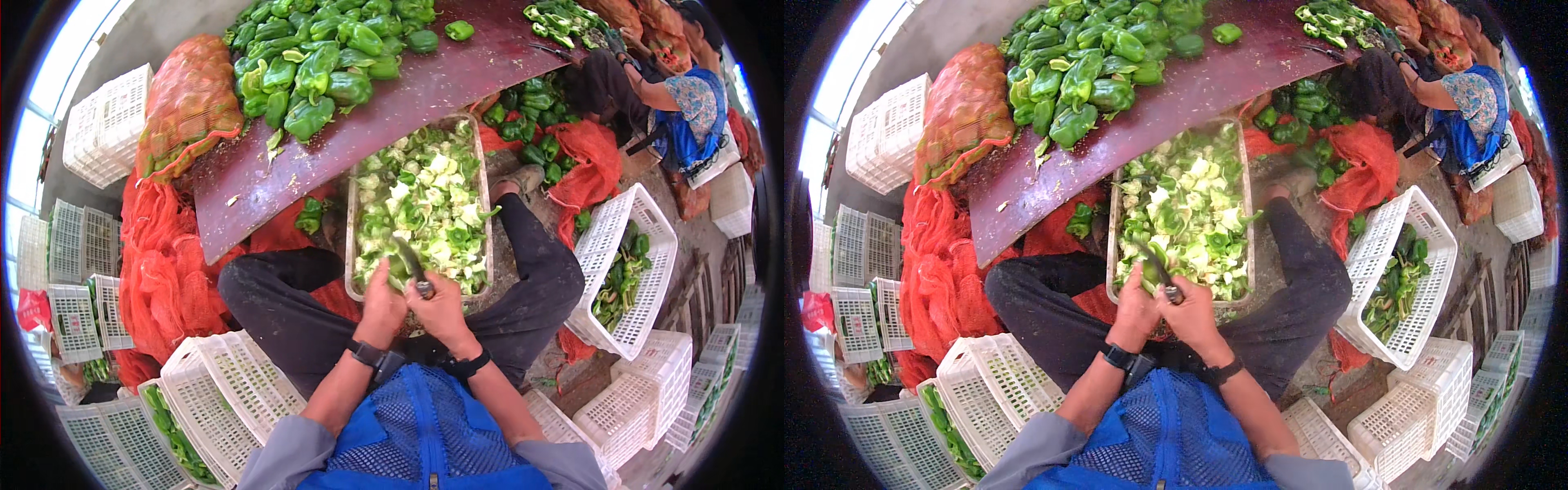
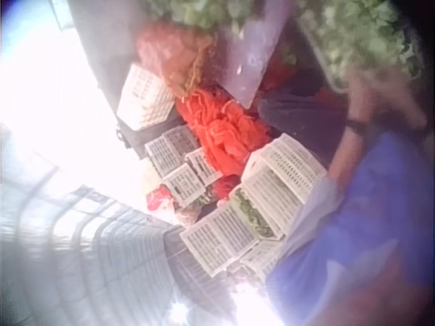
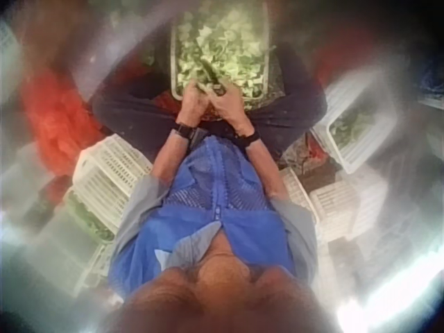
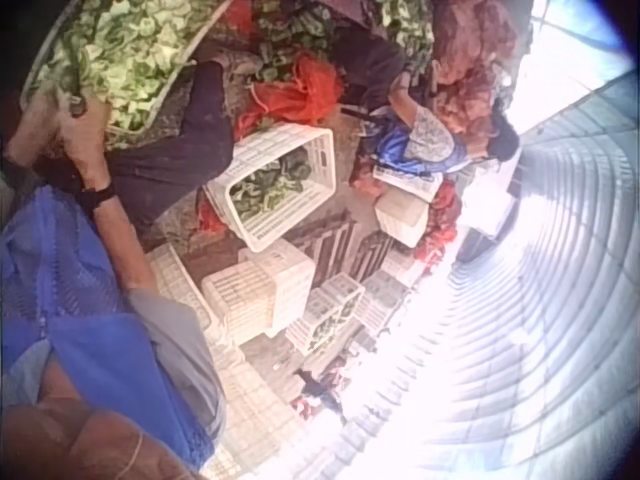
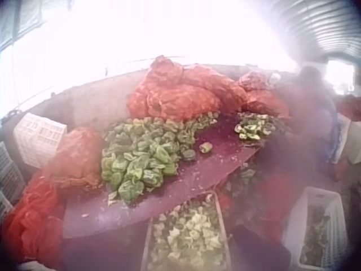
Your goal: Cutting and de-seeding green bell peppers into a crate using a curved knife.
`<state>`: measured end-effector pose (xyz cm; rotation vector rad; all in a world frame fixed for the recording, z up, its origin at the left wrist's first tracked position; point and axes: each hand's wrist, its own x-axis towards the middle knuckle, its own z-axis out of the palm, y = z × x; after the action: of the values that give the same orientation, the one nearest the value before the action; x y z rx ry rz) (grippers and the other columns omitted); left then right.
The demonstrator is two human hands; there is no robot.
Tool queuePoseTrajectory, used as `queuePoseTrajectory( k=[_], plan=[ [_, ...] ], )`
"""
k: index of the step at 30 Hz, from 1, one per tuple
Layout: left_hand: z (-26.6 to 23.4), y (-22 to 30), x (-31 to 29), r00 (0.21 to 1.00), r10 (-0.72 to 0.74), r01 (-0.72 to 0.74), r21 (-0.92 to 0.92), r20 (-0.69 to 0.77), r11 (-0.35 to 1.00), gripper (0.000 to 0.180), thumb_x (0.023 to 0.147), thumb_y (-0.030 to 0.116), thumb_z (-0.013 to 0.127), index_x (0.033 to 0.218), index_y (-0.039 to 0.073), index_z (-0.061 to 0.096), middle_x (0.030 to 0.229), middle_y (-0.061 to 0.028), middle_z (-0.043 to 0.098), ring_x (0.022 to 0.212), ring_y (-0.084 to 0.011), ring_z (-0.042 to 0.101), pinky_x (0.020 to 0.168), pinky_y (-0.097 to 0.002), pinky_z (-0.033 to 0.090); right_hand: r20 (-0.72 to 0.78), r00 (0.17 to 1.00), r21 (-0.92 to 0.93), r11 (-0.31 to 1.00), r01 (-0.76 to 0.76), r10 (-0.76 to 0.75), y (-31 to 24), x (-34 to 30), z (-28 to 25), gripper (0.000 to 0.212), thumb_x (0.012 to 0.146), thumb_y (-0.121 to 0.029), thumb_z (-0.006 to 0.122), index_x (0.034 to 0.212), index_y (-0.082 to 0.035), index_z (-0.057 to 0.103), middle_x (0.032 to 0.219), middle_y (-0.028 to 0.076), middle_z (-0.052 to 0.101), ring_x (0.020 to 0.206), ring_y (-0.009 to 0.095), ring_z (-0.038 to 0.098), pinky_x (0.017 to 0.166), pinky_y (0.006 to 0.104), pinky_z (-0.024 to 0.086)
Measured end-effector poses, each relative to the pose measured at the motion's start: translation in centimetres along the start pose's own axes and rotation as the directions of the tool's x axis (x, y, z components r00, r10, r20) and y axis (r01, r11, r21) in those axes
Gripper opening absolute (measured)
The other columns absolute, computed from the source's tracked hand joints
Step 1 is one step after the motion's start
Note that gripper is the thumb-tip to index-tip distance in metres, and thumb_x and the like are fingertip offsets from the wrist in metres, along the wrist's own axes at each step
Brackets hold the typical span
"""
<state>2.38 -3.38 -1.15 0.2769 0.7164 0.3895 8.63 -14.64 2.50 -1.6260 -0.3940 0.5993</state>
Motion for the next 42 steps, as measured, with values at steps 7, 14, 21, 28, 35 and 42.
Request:
queuePoseTrajectory(
  k=[7,14,21,28,35,42],
  plan=[
    [1.9,4.5,-0.4,0.943,0.282,-0.331,0.445,0.176,0.832,0.036,0.112,0.026,0.054,0.141,0.006,0.059,0.132,-0.0100,0.068,0.117,-0.0215,0.066,0.098,-0.0373,0.056,-0.257,0.957,-0.460,0.888,0.000,-0.133,-0.4,4.1,-4.2,0.030,0.092,-0.014,0.072,0.119,-0.003,0.069,0.089,0.014,0.070,0.072,0.026,0.067,0.067,0.0398,0.053],
    [2.1,7.6,-1.0,0.775,0.586,-0.516,0.772,0.236,0.371,0.036,0.109,0.012,0.056,0.142,-0.001,0.059,0.124,-0.0066,0.069,0.107,-0.0120,0.065,0.093,-0.0292,0.055,0.058,0.981,-0.685,0.708,0.176,-0.187,2.9,6.6,-3.4,0.050,0.081,-0.021,0.083,0.126,-0.006,0.067,0.104,0.018,0.071,0.090,0.039,0.069,0.079,0.0489,0.056],
    [1.7,18.3,-12.8,0.379,0.827,-0.343,0.893,0.415,-0.291,0.038,0.103,0.009,0.065,0.139,-0.002,0.061,0.128,-0.0124,0.068,0.115,-0.0212,0.064,0.102,-0.0345,0.050,-0.048,0.999,-0.396,0.918,-0.013,-0.007,4.1,8.3,-5.3,0.034,0.087,-0.018,0.075,0.112,-0.001,0.059,0.074,0.005,0.060,0.060,0.016,0.058,0.055,0.0339,0.049],
    [-11.5,29.1,-29.3,0.136,0.917,0.344,0.850,0.376,-0.399,0.043,0.099,0.006,0.068,0.140,0.000,0.061,0.132,-0.0207,0.069,0.120,-0.0344,0.066,0.105,-0.0436,0.050,0.332,0.910,0.587,0.700,-0.406,0.249,0.9,6.5,-5.3,0.031,0.096,-0.019,0.068,0.121,-0.003,0.058,0.080,0.010,0.067,0.048,0.011,0.054,0.042,0.0250,0.041],
    [-19.9,28.7,-37.4,0.246,0.925,0.745,0.554,0.289,-0.371,0.064,0.086,0.009,0.077,0.147,0.005,0.056,0.139,-0.0195,0.063,0.124,-0.0374,0.063,0.104,-0.0480,0.048,0.515,0.854,0.680,0.573,-0.457,0.069,-1.5,4.9,-2.9,0.037,0.092,-0.008,0.067,0.128,-0.001,0.062,0.089,0.012,0.070,0.046,0.010,0.050,0.041,0.0245,0.037],
    [-6.4,17.3,-23.7,0.682,0.731,-0.286,0.933,0.037,0.219,0.045,0.111,0.021,0.055,0.150,-0.001,0.052,0.109,-0.0135,0.074,0.095,-0.0207,0.074,0.088,-0.0338,0.059,0.409,0.905,0.398,0.869,-0.294,0.118,-6.6,1.5,0.2,0.055,0.079,0.010,0.067,0.130,-0.008,0.057,0.079,-0.001,0.062,0.049,0.006,0.047,0.042,0.0246,0.034]
  ],
)
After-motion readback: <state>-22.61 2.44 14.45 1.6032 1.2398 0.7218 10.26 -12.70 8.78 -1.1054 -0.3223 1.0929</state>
